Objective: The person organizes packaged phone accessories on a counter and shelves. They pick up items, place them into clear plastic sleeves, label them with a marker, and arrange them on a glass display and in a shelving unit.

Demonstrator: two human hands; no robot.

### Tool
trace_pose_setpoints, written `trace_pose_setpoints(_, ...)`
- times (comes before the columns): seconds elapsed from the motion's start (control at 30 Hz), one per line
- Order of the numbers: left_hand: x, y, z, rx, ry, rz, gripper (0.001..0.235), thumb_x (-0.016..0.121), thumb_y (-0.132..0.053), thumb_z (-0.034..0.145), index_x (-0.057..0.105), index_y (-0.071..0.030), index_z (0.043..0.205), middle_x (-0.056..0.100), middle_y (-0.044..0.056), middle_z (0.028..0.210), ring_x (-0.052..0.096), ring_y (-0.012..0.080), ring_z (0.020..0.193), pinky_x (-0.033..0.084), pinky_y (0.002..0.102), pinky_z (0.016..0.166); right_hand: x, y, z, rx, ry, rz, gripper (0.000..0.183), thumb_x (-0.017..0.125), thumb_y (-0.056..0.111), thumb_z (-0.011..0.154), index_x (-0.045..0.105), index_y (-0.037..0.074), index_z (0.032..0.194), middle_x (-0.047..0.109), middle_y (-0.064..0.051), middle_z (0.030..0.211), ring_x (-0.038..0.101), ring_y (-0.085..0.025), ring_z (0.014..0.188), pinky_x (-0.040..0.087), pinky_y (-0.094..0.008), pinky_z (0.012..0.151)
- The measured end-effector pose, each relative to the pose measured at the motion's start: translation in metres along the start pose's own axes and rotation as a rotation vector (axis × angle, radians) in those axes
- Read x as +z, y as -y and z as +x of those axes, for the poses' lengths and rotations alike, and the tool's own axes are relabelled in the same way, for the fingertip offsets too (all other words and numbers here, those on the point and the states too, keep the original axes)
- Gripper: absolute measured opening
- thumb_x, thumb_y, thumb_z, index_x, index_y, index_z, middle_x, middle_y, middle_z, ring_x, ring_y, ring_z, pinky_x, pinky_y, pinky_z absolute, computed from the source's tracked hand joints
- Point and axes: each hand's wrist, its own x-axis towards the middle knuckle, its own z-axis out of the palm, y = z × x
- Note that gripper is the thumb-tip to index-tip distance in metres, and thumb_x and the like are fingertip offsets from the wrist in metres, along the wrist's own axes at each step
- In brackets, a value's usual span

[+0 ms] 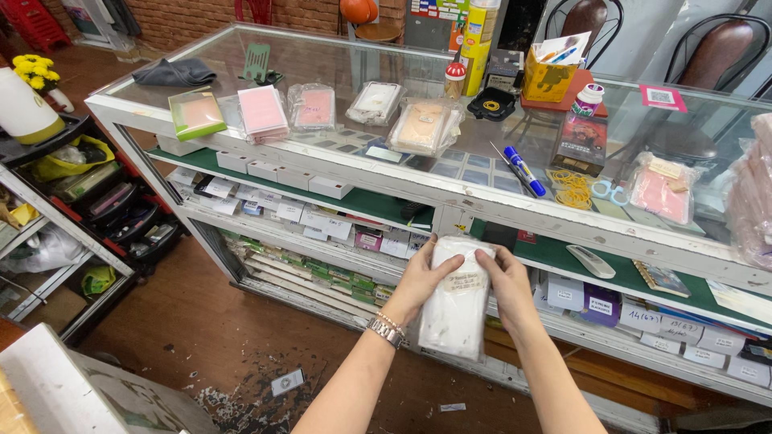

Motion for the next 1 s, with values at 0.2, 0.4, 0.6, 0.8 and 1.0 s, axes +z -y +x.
trace_pose_setpoints(0.2,0.008,0.007,0.027,0.114,0.015,0.087,0.093,0.077,-0.015,0.089,0.019,0.007,0.158,0.053,0.02,0.146,0.057,0.0199,0.13,0.05,0.029,0.103,0.004,0.026,0.033,-0.114,-0.099,0.132,0.047,0.069,0.021,0.096,0.058,-0.005,0.133,0.068,-0.016,0.118,0.067,-0.017,0.099,0.055,-0.031,0.081)
trace_pose_setpoints(0.4,-0.012,-0.031,0.071,-0.03,0.096,-0.102,0.068,0.072,-0.02,0.089,0.048,-0.001,0.15,0.064,0.016,0.136,0.061,0.0269,0.122,0.051,0.04,0.101,0.0,0.027,0.056,0.001,0.044,-0.05,0.063,0.069,0.012,0.089,0.047,-0.003,0.146,0.07,-0.017,0.122,0.072,-0.023,0.103,0.06,-0.034,0.085)
trace_pose_setpoints(0.6,-0.064,-0.03,0.065,-0.032,-0.072,-0.236,0.057,0.066,-0.031,0.096,0.054,-0.006,0.146,0.059,0.006,0.143,0.059,0.0182,0.124,0.051,0.04,0.103,-0.007,0.064,0.172,-0.148,0.031,-0.064,0.053,0.07,0.014,0.094,0.054,-0.005,0.141,0.069,-0.018,0.123,0.07,-0.023,0.101,0.058,-0.035,0.085)
trace_pose_setpoints(0.8,-0.119,0.017,0.011,-0.039,-0.304,-0.313,0.048,0.062,-0.03,0.098,0.059,-0.005,0.139,0.067,0.011,0.13,0.064,0.0221,0.111,0.053,0.038,0.093,0.037,0.059,0.147,-0.808,-0.165,-0.842,0.051,0.075,0.018,0.098,0.057,-0.004,0.14,0.056,-0.027,0.137,0.052,-0.037,0.127,0.045,-0.046,0.103)
trace_pose_setpoints(1.0,-0.152,0.058,-0.07,-0.038,-0.565,-0.319,0.038,0.055,-0.023,0.103,0.06,-0.003,0.134,0.072,0.01,0.12,0.067,0.02,0.105,0.057,0.035,0.09,0.122,-0.013,0.047,-0.397,0.317,-0.493,0.037,0.065,0.018,0.103,0.06,0.002,0.137,0.066,-0.013,0.132,0.062,-0.024,0.121,0.05,-0.037,0.1)
